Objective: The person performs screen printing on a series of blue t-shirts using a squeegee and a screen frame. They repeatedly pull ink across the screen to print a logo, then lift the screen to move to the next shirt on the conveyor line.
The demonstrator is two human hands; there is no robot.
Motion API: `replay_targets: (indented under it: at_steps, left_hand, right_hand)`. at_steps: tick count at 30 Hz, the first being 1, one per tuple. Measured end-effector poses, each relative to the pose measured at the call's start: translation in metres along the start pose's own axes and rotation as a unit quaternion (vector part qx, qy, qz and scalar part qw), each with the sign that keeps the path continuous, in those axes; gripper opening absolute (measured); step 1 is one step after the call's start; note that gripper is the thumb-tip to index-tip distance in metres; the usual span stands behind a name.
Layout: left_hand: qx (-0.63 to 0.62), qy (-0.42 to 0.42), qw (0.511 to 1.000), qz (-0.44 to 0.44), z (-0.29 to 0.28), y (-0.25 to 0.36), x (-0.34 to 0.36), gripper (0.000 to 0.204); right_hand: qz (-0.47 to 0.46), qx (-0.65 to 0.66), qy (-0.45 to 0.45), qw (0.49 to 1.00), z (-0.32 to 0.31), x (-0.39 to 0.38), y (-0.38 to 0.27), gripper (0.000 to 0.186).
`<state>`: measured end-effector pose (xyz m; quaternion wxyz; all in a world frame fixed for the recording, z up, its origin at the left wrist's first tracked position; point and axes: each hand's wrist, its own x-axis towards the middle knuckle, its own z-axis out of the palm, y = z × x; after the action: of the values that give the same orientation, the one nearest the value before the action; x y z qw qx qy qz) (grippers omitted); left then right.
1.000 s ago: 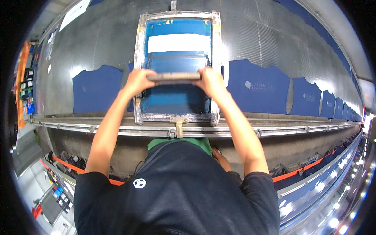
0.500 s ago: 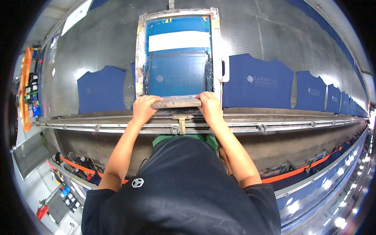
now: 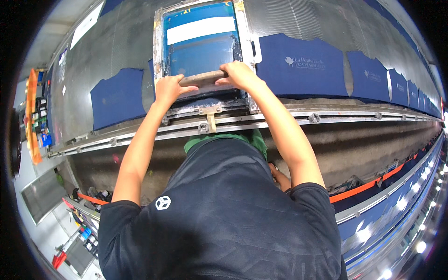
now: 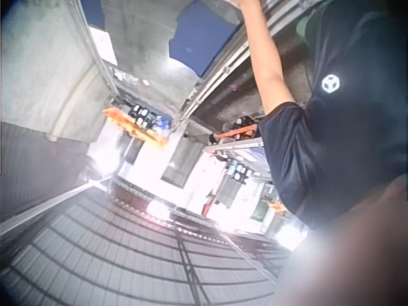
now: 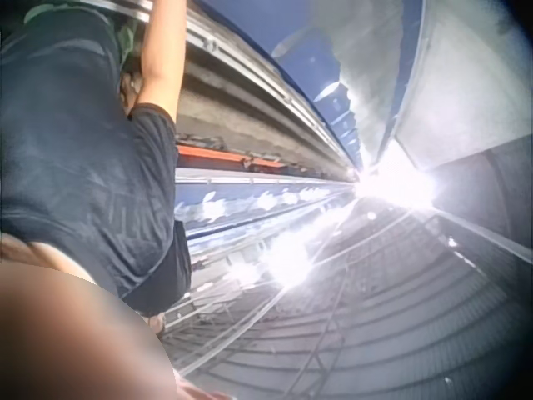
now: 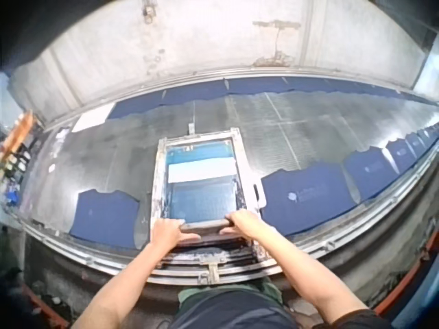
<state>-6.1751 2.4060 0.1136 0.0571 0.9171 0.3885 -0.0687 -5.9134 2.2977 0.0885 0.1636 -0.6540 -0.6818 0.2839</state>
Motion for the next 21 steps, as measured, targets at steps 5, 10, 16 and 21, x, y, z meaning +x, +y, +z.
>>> replay_targets:
  at_steps: [5, 10, 16, 21]
  left_hand:
    - [-0.115, -0.06, 0.991, 0.019, 0.039, -0.031, 0.042, 0.091]
    - [-0.282, -0.228, 0.932, 0.023, 0.026, -0.073, 0.08, 0.086]
    - [-0.102, 0.045, 0.994, -0.022, -0.057, -0.042, 0.105, 0.083]
    - [-0.184, -0.012, 0.983, 0.013, -0.032, -0.069, 0.131, 0.067]
  right_hand:
    - [0.129, 0.154, -0.182, 0.963, 0.004, 0.031, 0.027, 0.07]
    - [0.129, 0.223, -0.207, 0.944, -0.033, 0.065, 0.019, 0.075]
    - [0.186, 0.245, 0.401, 0.863, -0.059, 0.057, 0.111, 0.043]
    - [0.252, 0.103, 0.361, 0.892, 0.005, 0.078, 0.149, 0.041]
